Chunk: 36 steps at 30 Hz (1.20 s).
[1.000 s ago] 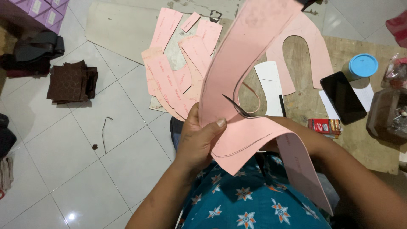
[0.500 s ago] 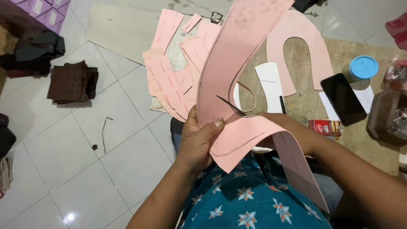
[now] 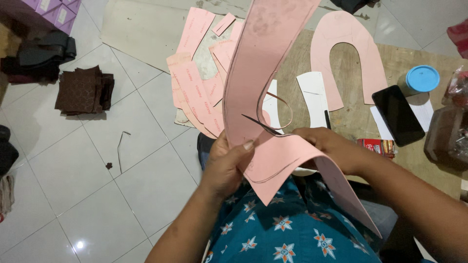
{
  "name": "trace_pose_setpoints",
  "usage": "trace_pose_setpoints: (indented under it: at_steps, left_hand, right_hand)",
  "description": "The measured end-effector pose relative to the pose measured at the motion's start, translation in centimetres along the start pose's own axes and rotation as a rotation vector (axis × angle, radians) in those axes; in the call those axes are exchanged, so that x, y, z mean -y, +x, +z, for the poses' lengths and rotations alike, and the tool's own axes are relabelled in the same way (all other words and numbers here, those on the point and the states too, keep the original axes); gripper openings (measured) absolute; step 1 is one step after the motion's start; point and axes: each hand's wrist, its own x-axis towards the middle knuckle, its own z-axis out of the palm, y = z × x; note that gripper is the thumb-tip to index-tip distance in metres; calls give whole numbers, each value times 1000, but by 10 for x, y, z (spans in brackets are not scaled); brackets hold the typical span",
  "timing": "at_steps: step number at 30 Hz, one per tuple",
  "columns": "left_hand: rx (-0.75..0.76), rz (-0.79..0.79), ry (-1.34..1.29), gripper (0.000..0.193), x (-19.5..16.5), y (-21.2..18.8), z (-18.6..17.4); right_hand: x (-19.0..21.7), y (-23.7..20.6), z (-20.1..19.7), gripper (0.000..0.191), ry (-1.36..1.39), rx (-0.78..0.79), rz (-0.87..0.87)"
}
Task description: The person traces a curved pattern onto a pink sheet using a black pen, then uses red-handled scissors to cut along the traced lines. The person rotates the sheet to follow the curves and removes the excess material, leaving a shaped piece.
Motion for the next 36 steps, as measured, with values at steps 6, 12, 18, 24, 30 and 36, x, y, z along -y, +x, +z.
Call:
trace_pose_setpoints:
  at_steps: [6,12,18,24,30,36]
  left_hand:
    - [-9,59,296,38,-12,0,-10]
    - [13,134,228,26,-18,-1,-15]
    - [11,154,142,25,-12,-10,-11]
    - [-49,183,124,24,-14,-17,-14]
    - [-63,188,57,25,-17,-21,-16]
    - [-23,202,-9,31,-15,-19,-16]
  right_hand:
    - [9,-1,-3,42,-75,4,19]
    - [16,1,2,39,-184,53,99]
    - [23,10,3,43,-401,115,-22]
    - [32,18,7,46,-442,158,-44]
    - [37,24,10,49,-452,177,-47]
    - [27,28,11,53,-427,189,-47]
